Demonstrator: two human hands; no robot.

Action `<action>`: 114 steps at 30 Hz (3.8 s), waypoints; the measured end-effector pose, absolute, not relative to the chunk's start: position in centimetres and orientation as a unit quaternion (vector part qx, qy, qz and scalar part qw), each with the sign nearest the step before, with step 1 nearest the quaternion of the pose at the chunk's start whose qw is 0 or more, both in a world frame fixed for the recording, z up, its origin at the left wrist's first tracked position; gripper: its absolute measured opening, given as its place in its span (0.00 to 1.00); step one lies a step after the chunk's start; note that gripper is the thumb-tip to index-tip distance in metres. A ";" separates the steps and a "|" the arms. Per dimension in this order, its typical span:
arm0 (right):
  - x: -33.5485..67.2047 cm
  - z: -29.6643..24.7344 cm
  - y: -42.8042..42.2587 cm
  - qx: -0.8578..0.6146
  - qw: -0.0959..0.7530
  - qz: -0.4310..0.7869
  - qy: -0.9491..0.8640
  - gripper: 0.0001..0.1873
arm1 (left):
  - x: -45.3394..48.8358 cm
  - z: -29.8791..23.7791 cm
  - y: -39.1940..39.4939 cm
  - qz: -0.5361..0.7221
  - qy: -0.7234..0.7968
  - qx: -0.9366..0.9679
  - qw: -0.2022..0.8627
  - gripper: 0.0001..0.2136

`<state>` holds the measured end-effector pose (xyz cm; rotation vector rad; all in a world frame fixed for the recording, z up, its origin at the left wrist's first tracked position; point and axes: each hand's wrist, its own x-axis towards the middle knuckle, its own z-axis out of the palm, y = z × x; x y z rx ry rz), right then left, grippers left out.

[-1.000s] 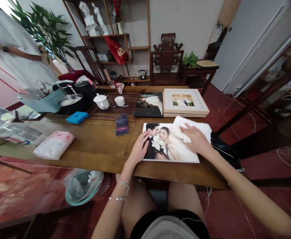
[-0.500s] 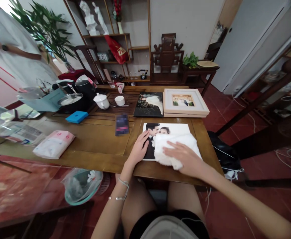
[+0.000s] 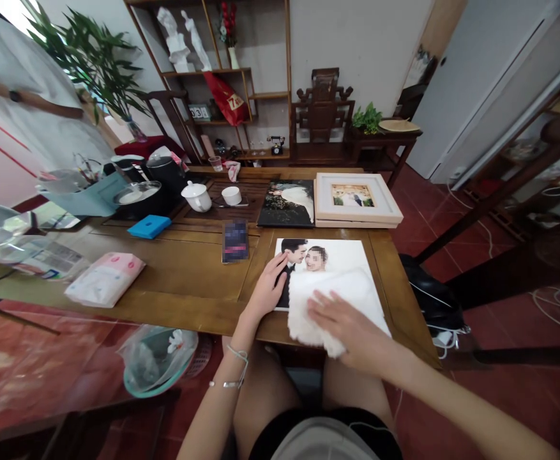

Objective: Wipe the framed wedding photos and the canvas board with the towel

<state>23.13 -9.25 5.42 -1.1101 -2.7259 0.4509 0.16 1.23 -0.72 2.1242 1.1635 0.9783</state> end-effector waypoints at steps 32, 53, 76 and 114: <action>30.3 4.1 1.2 -0.470 0.218 0.131 -0.845 0.34 | 0.2 -0.8 1.2 0.359 0.428 0.788 0.259 0.21; 29.6 3.9 3.5 -0.502 0.223 0.107 -0.829 0.35 | 0.0 -1.0 1.2 0.356 0.430 0.789 0.256 0.21; 31.3 4.7 0.1 -0.392 0.247 0.290 -0.837 0.22 | 0.0 -0.6 1.3 0.333 0.423 0.806 0.248 0.22; 30.4 3.3 -3.9 -0.472 0.224 0.147 -0.840 0.44 | 0.2 -1.0 1.1 0.346 0.428 0.801 0.236 0.22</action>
